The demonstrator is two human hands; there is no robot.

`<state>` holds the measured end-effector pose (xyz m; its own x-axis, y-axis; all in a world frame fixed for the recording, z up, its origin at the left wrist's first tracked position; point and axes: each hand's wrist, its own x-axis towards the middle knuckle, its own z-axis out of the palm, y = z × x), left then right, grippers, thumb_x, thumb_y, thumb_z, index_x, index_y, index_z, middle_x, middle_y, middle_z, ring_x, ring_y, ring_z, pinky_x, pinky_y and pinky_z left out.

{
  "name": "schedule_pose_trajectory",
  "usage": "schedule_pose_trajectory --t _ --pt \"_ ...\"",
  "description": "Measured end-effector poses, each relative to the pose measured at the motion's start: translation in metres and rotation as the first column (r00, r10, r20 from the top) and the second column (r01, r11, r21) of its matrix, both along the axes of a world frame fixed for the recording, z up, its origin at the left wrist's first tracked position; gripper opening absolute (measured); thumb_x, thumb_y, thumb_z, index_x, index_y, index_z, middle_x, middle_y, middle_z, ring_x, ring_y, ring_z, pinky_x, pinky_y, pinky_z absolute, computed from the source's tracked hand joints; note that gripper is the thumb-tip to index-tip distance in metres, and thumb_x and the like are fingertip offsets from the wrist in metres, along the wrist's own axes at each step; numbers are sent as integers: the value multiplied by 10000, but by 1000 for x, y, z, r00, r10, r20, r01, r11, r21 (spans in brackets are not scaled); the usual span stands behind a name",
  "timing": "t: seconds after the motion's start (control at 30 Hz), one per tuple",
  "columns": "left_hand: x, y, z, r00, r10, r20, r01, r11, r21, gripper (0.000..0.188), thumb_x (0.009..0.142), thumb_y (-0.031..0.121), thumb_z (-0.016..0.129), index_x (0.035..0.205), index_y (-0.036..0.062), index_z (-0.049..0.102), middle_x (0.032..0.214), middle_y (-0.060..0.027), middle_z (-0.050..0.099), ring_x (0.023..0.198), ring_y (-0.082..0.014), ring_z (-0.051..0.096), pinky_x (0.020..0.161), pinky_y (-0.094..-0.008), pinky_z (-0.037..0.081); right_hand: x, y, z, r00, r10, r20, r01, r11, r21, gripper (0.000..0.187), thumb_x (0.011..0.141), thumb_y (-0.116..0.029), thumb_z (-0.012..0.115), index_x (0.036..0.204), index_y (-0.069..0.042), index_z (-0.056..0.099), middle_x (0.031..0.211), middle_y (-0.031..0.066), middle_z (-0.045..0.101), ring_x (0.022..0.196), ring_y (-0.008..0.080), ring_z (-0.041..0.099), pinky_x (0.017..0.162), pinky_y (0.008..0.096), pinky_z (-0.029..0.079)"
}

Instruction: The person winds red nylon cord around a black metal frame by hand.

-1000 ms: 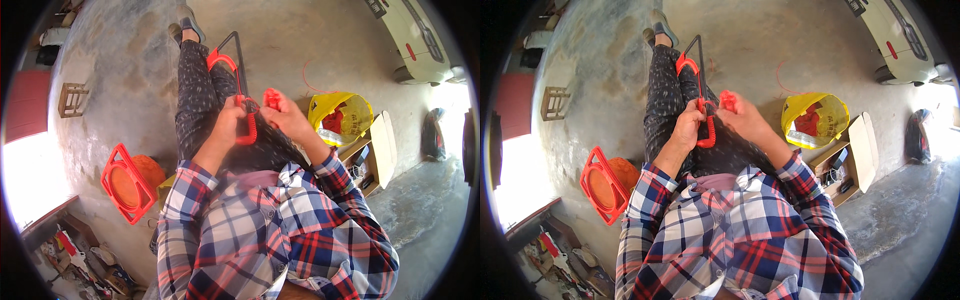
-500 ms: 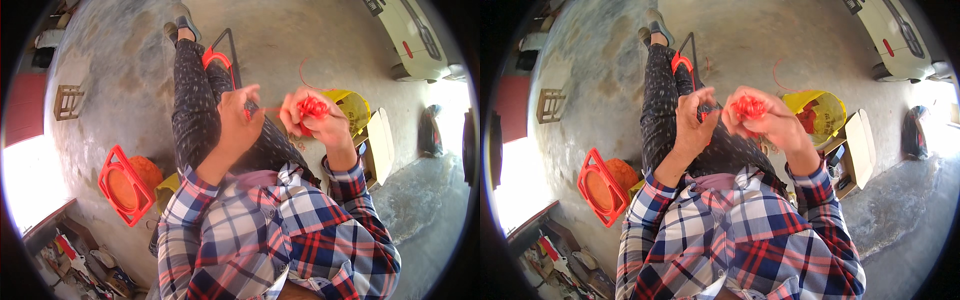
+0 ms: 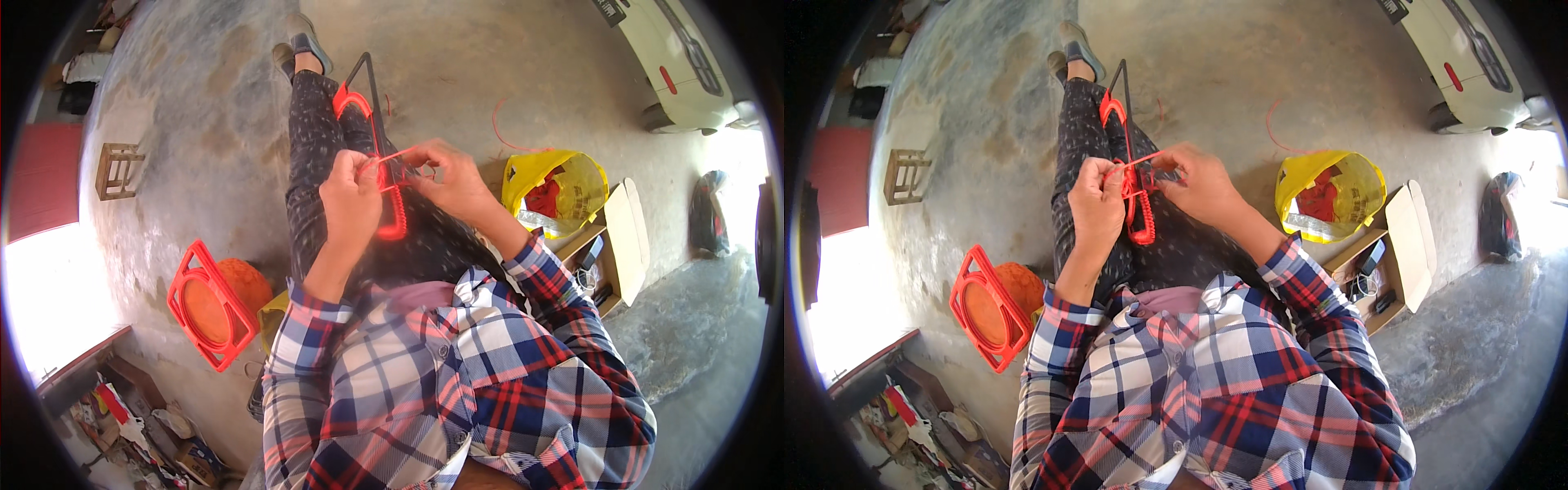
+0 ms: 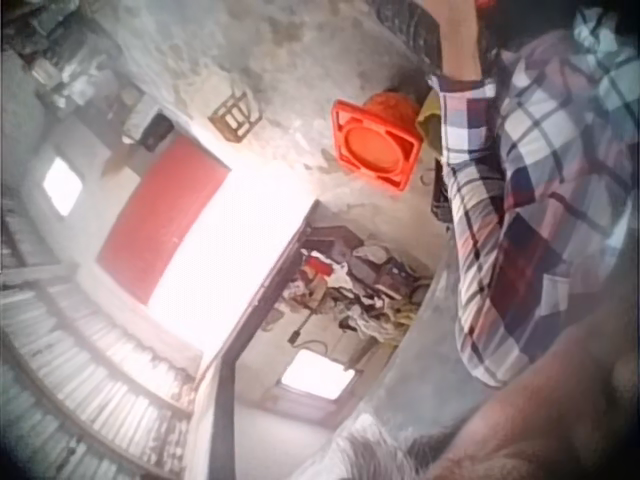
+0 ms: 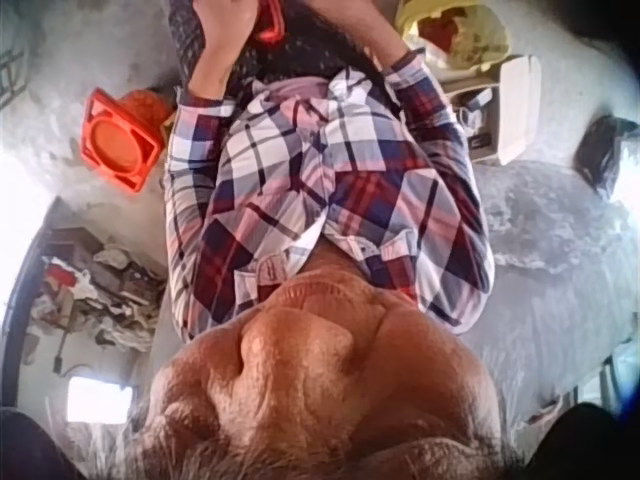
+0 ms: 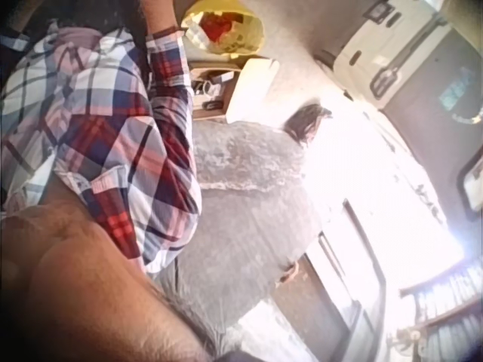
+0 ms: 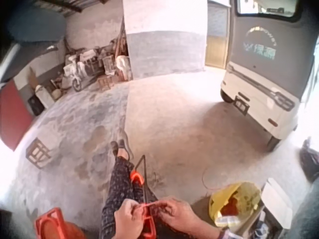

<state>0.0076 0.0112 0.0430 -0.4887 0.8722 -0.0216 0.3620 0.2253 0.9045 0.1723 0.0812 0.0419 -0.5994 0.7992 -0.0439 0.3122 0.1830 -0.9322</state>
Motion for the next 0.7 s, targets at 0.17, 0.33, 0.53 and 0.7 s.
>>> schedule_pose_trajectory --t 0.17,0.33,0.53,0.7 --pt "22 8 28 845 -158 511 112 986 121 99 949 113 582 887 40 558 733 16 544 623 -21 449 526 -190 363 9 -5 3 975 64 -211 20 927 375 241 856 -91 677 1084 -37 618 1217 106 566 1084 303 578 924 363 461" --pt "-8 13 -8 769 -61 637 108 994 -35 90 934 160 593 890 83 577 760 38 545 610 -34 429 541 -207 328 106 25 56 558 -362 -747 -51 884 -466 195 988 -228 492 1067 -64 563 788 19 527 758 149 533 894 337 461" --pt "11 21 -24 606 206 768 -115 978 -172 169 895 222 582 956 65 588 860 1 589 781 -106 517 744 -299 436 232 26 118 392 -371 -842 33 920 -390 199 1030 -215 428 941 -58 511 630 -27 353 499 62 283 498 231 261" --pt "0 19 -49 549 109 829 57 984 -167 246 824 118 566 1054 37 540 892 -28 580 802 -130 534 766 -275 448 287 4 105 482 -605 -634 423 794 -437 234 1021 -233 456 859 -77 521 604 -34 325 482 58 246 438 229 205"
